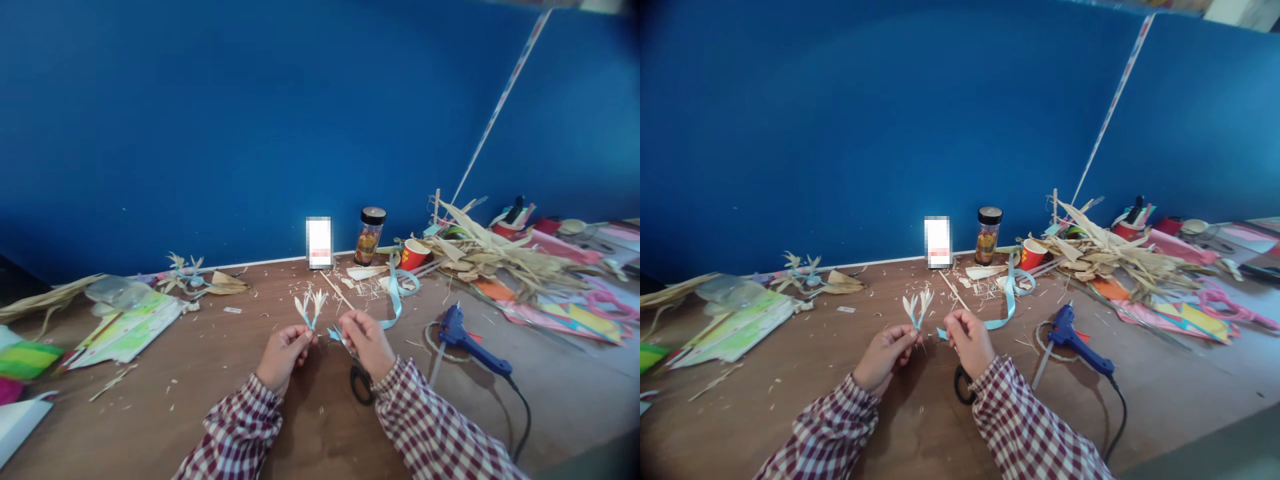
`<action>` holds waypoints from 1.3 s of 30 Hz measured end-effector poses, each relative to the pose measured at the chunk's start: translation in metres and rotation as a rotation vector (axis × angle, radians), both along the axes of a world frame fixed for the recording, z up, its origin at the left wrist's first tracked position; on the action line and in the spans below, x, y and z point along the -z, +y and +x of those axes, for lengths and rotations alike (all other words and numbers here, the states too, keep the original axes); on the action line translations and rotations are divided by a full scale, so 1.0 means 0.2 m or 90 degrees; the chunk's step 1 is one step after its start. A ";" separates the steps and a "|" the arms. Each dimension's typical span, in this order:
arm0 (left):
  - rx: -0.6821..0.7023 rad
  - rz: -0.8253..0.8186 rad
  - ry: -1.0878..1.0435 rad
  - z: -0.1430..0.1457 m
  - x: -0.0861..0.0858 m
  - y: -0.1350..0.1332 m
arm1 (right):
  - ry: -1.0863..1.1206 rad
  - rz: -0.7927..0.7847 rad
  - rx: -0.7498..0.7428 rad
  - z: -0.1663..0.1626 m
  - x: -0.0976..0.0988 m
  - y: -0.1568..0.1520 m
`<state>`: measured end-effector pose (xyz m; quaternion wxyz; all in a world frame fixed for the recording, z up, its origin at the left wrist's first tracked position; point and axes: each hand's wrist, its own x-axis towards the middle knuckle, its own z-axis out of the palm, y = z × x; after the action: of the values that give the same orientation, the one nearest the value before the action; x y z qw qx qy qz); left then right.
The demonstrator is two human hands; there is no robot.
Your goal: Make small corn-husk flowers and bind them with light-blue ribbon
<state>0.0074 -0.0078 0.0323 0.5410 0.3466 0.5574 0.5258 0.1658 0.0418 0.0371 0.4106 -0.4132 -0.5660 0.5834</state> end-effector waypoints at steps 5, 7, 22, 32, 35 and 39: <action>-0.012 0.014 0.010 -0.02 0.00 0.01 | 0.041 -0.020 0.044 0.05 -0.03 0.02; -0.001 0.010 0.018 -0.02 0.00 0.01 | 0.007 -0.007 0.008 0.06 -0.05 0.01; 0.011 -0.005 0.041 -0.02 0.01 0.01 | -0.425 0.313 0.005 0.27 -0.19 0.04; 0.007 -0.001 0.070 -0.02 0.04 0.01 | -0.721 0.378 -0.105 0.17 -0.04 -0.09; 0.006 -0.005 0.069 -0.02 0.04 0.01 | -0.743 0.370 -0.081 0.15 -0.05 -0.11; 0.005 -0.002 0.057 -0.02 0.04 0.01 | -0.767 0.377 -0.066 0.15 -0.06 -0.13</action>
<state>0.0042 -0.0063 0.0239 0.5182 0.3713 0.5804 0.5067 0.1959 0.0162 0.0484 0.0905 -0.5086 -0.8515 0.0901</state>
